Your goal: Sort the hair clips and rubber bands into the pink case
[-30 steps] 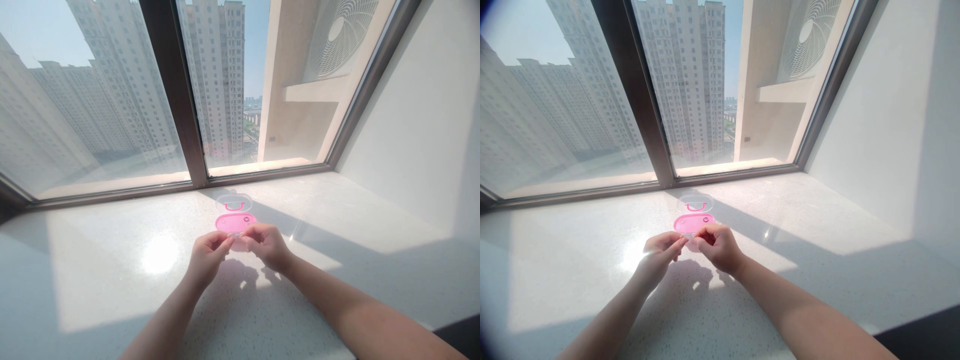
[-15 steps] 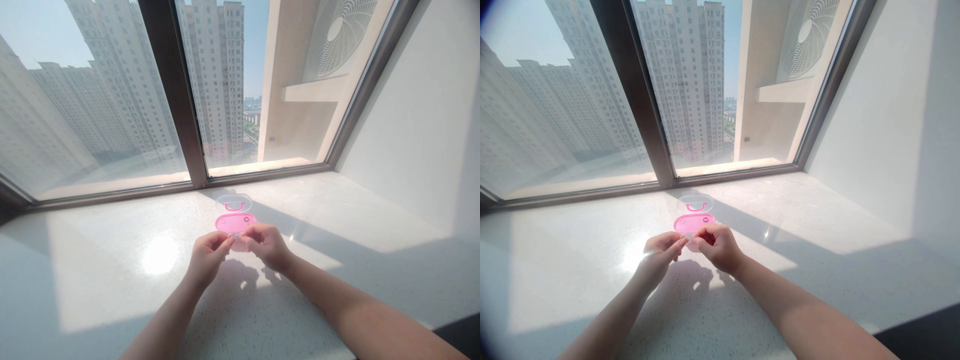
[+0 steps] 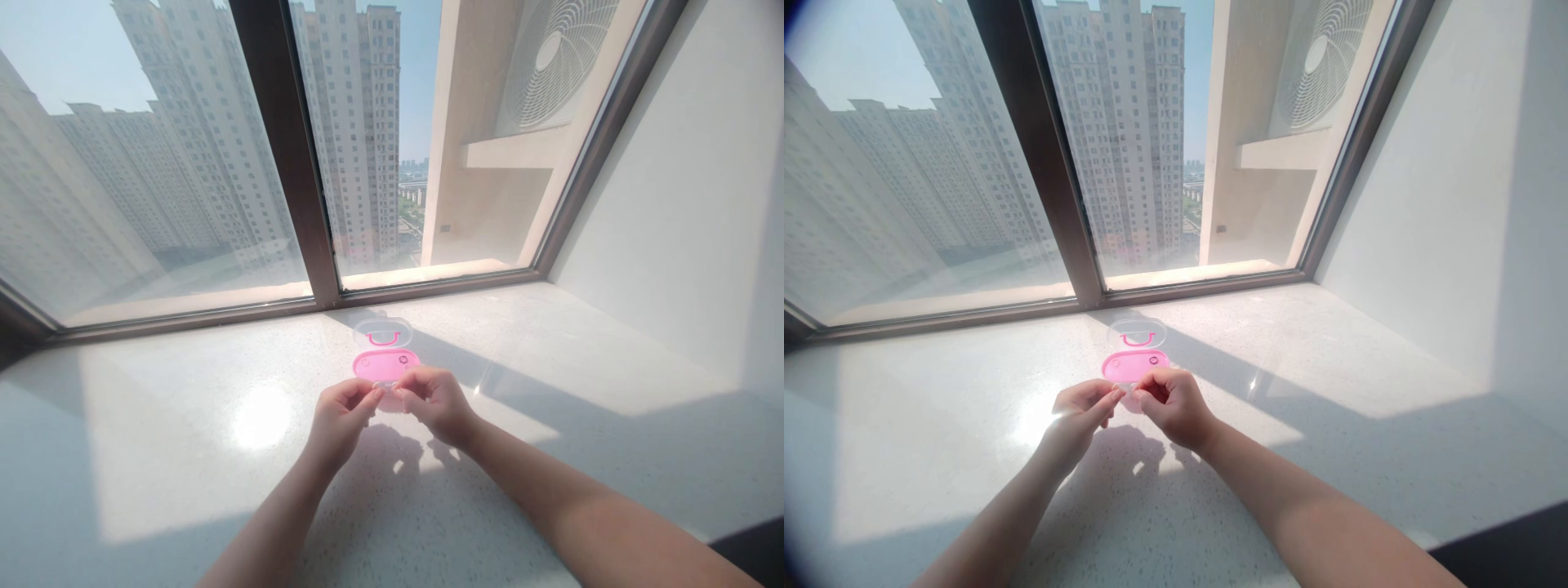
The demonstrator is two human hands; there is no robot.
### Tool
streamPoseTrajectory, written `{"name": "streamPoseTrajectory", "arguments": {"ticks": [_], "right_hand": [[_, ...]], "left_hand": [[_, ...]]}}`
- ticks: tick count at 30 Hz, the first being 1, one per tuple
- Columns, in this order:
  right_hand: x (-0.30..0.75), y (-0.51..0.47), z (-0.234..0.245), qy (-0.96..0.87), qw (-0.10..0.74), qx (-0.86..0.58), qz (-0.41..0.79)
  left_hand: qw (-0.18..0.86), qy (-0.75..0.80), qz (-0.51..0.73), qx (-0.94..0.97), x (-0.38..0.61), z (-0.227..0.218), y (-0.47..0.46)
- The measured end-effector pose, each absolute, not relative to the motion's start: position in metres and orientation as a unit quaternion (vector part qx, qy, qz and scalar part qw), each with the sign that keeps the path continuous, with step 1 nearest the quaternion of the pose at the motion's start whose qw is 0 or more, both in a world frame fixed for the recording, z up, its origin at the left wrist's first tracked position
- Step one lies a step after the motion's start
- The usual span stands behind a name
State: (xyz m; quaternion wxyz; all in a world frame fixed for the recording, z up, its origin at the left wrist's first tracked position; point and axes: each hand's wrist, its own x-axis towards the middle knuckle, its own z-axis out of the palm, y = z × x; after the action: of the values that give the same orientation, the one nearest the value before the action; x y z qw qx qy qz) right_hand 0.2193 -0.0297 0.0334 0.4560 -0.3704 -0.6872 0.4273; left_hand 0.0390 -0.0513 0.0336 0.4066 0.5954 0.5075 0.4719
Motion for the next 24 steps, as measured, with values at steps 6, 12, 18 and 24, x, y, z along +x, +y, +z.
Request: {"name": "streamPoseTrajectory", "arguments": {"ticks": [6, 12, 18, 24], "right_hand": [[0.219, -0.0298, 0.0337, -0.692, 0.457, -0.368, 0.42], [0.2191, -0.03, 0.0343, -0.695, 0.458, -0.369, 0.415], [0.2184, -0.0298, 0.0343, -0.694, 0.462, -0.361, 0.417], [0.2181, -0.029, 0.0326, -0.693, 0.463, -0.36, 0.419]], "left_hand": [[0.412, 0.509, 0.473, 0.59, 0.0398, 0.0353, -0.052], [0.403, 0.507, 0.475, 0.596, 0.0394, 0.0345, -0.0507], [0.395, 0.512, 0.475, 0.598, 0.0407, 0.0379, -0.0522], [0.399, 0.507, 0.471, 0.602, 0.0391, 0.035, -0.0513]]}}
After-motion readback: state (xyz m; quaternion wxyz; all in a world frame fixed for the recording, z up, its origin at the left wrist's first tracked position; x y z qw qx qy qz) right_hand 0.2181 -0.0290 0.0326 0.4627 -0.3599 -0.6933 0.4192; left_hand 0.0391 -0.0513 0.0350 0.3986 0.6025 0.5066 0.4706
